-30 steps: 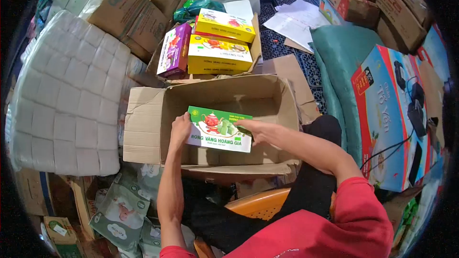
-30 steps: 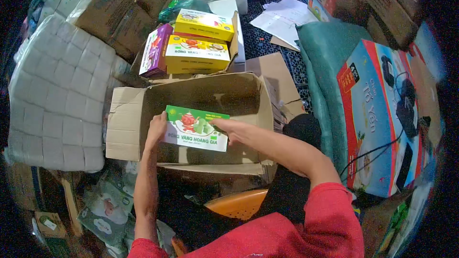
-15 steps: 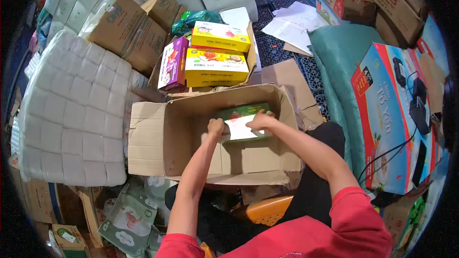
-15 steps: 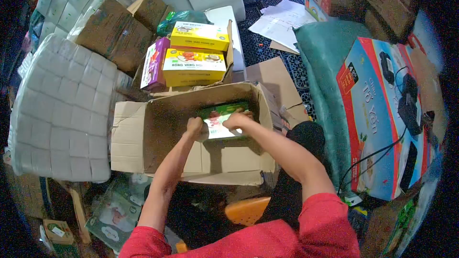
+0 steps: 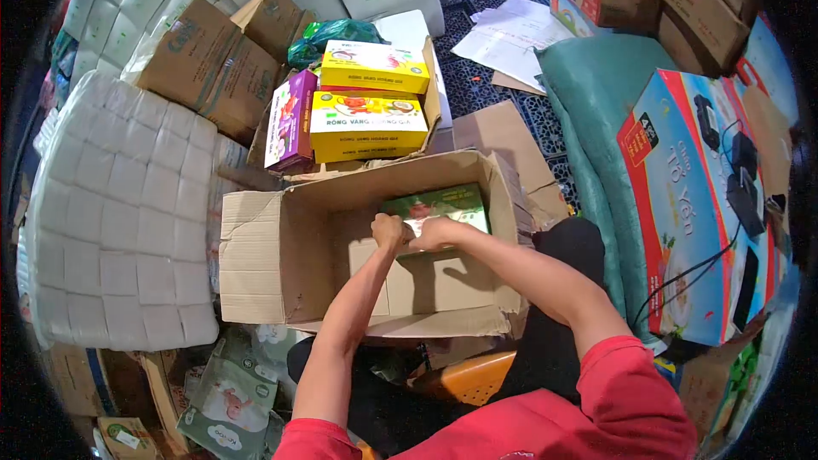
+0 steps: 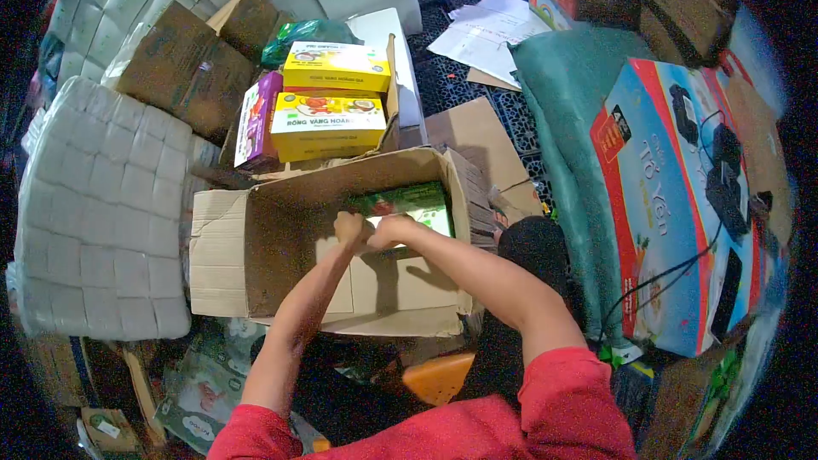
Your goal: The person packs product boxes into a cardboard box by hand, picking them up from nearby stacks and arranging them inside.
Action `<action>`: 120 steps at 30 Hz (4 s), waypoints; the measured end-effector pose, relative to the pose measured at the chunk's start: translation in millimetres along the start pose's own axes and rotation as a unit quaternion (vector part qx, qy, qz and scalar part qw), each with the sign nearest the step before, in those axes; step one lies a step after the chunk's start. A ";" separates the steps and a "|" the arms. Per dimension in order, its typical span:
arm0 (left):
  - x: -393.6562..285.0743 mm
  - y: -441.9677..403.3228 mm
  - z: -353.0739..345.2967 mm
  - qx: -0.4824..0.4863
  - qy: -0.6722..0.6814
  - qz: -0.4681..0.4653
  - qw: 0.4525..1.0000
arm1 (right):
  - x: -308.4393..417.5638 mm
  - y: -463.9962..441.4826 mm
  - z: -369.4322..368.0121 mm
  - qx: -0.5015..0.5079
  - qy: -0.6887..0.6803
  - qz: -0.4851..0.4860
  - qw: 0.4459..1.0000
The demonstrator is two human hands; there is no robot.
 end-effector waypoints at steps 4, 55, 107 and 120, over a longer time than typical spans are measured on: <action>14.7 5.4 13.3 -0.054 0.112 0.087 0.988 | 6.9 5.5 0.6 0.010 -0.016 0.024 1.000; -93.4 56.5 329.5 -0.248 0.526 -0.197 0.789 | 1.5 56.3 193.3 -0.422 -0.579 0.230 0.659; 9.2 160.6 -9.5 0.633 -0.021 -0.126 0.764 | 16.6 63.6 -78.0 0.239 0.302 0.012 0.923; -88.2 23.1 250.5 -0.034 0.331 -0.012 0.943 | 74.5 52.4 -14.3 -0.042 0.195 0.186 0.962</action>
Point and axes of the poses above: each hand's wrist, its own y-axis away from the middle knuckle, its own z-axis out of the back of the hand, x = y × z, the point moved 9 cm from there along -y, towards the middle knuckle, and after that the axes turned 2 degrees about y, right-handed, at the moved point
